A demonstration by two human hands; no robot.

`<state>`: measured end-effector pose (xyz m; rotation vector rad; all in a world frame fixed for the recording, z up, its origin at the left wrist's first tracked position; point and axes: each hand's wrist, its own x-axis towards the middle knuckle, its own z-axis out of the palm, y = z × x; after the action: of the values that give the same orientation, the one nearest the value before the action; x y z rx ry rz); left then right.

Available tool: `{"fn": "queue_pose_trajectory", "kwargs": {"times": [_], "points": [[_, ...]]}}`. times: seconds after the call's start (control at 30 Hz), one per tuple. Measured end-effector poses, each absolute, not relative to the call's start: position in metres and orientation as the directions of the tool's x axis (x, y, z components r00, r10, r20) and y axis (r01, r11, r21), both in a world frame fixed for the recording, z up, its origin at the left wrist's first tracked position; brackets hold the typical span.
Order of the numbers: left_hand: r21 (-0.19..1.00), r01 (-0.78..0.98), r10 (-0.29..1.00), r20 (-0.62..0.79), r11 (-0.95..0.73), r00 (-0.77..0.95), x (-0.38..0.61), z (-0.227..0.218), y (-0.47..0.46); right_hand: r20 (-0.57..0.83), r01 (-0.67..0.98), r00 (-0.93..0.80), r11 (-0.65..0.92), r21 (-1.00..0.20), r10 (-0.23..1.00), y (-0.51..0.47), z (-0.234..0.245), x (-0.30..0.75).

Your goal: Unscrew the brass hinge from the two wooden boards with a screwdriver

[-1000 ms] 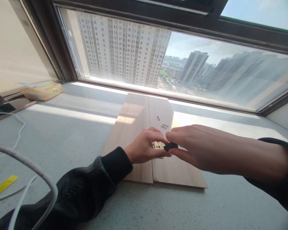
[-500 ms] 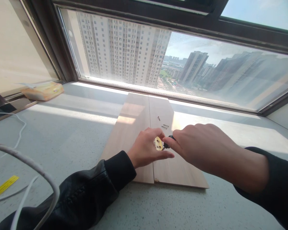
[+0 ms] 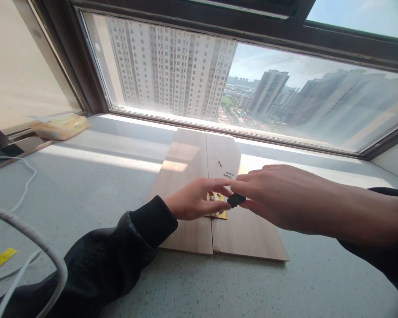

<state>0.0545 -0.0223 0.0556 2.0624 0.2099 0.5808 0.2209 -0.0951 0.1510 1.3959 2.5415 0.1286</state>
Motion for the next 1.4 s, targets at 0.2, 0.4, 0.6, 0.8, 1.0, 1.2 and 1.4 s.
{"fn": "queue_pose_trajectory", "kwargs": {"times": [0.2,0.4,0.6,0.8,1.0,1.2,1.4], "points": [[0.794,-0.089,0.442,0.424,-0.602,0.791,0.062,0.046,-0.028,-0.143,0.876,-0.439,0.458,0.150,0.887,-0.100,0.151,0.216],[0.716,-0.048,0.462,0.499,-0.697,0.733,0.065,0.042,-0.033,0.025,0.943,-0.285,0.276,0.189,0.958,-0.101,0.140,0.212],[0.810,-0.078,0.554,0.464,-0.581,0.691,0.066,0.045,-0.034,-0.001,0.850,-0.515,0.511,-0.125,0.857,-0.098,0.141,0.213],[0.802,-0.163,0.499,0.500,-0.574,0.708,0.063,0.051,-0.031,0.067,0.779,-0.598,0.598,-0.186,0.799,-0.099,0.141,0.222],[0.566,0.095,0.485,0.595,-0.819,0.641,0.059,0.050,-0.027,0.397,0.868,-0.188,0.341,-0.360,0.898,-0.111,0.129,0.231],[0.185,0.308,0.359,0.493,-0.933,0.792,0.053,0.062,-0.030,0.258,0.744,0.019,0.159,-0.649,0.966,-0.111,0.068,0.241],[0.209,0.311,0.361,0.284,-0.927,0.888,0.047,0.086,-0.047,0.297,0.776,0.058,0.144,-0.614,0.953,-0.113,0.029,0.239]]}}
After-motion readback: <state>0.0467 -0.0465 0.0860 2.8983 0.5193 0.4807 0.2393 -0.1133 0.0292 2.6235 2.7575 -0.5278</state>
